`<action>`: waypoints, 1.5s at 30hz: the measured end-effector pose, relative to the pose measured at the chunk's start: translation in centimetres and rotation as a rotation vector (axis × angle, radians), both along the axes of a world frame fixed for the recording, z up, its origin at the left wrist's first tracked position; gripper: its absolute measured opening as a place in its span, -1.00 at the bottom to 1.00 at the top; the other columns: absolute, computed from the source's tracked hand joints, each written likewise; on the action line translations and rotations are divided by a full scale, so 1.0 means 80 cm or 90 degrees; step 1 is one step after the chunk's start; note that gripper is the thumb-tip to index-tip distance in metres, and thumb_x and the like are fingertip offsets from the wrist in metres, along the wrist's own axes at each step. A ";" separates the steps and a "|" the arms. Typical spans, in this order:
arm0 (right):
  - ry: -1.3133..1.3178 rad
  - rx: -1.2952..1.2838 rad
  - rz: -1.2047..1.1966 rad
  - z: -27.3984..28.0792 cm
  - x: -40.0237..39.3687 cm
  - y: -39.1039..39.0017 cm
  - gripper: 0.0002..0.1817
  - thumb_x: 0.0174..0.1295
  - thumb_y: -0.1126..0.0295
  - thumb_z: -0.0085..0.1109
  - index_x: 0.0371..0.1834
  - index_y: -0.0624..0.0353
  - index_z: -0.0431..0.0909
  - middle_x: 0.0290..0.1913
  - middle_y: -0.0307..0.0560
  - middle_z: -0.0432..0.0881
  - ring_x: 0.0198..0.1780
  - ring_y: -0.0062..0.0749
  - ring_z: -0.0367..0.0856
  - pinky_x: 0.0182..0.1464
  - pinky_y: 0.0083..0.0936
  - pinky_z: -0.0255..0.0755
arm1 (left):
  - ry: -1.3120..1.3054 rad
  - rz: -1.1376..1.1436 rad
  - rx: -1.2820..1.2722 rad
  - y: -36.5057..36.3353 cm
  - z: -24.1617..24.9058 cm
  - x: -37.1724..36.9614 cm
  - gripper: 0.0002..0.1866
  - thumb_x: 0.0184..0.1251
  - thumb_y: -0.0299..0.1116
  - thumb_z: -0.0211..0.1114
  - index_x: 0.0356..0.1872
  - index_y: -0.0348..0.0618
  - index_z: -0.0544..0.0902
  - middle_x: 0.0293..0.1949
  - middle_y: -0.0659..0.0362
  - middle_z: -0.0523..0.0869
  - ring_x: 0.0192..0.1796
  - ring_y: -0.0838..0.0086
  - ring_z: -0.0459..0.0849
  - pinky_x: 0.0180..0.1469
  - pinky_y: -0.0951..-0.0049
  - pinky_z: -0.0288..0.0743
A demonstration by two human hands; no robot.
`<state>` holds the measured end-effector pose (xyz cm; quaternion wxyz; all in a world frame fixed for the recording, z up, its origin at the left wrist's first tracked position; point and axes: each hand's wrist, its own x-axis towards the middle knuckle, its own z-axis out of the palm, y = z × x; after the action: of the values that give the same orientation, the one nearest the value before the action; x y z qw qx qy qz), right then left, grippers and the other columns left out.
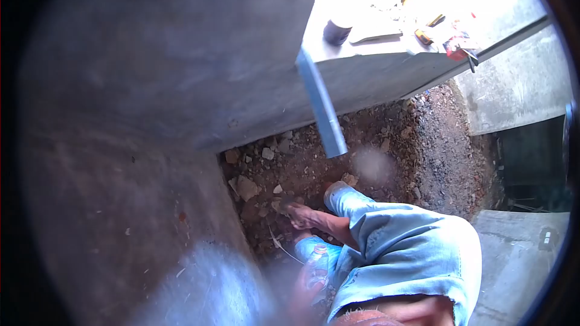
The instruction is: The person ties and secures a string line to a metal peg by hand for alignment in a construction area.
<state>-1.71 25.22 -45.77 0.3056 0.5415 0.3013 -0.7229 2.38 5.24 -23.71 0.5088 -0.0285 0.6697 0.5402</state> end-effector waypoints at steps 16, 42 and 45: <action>0.245 0.395 -0.074 0.232 0.326 0.467 -0.70 0.23 0.39 0.28 0.00 0.20 0.54 -0.32 -0.18 0.61 -0.45 -0.52 0.54 -0.38 -0.49 0.54 | 0.152 -0.120 0.106 0.293 0.081 0.125 -0.15 0.16 -0.35 0.40 0.48 -0.24 0.19 0.12 0.05 0.58 0.19 0.39 0.55 0.28 0.32 0.42; 0.619 1.067 0.495 0.560 -0.087 0.725 -0.31 0.16 0.05 0.38 0.38 -0.07 0.43 0.17 0.09 0.63 0.20 -0.06 0.58 0.26 -0.18 0.42 | 0.344 0.064 -0.181 0.353 0.076 0.234 -0.11 0.13 -0.20 0.40 0.49 -0.08 0.16 0.15 -0.21 0.60 0.19 -0.03 0.62 0.21 0.07 0.47; 0.606 1.041 0.471 0.543 -0.093 0.734 -0.27 0.18 -0.02 0.37 0.39 0.03 0.42 0.20 0.18 0.60 0.20 -0.08 0.59 0.27 -0.26 0.41 | 0.317 0.047 -0.190 0.319 0.089 0.227 -0.10 0.12 -0.20 0.39 0.49 -0.08 0.15 0.16 -0.20 0.60 0.20 -0.04 0.61 0.23 0.08 0.46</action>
<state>-9.15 83.97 -2.36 -0.1057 0.1132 0.9425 -0.2961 20.51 30.75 -16.57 0.2991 0.0061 0.8444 0.4444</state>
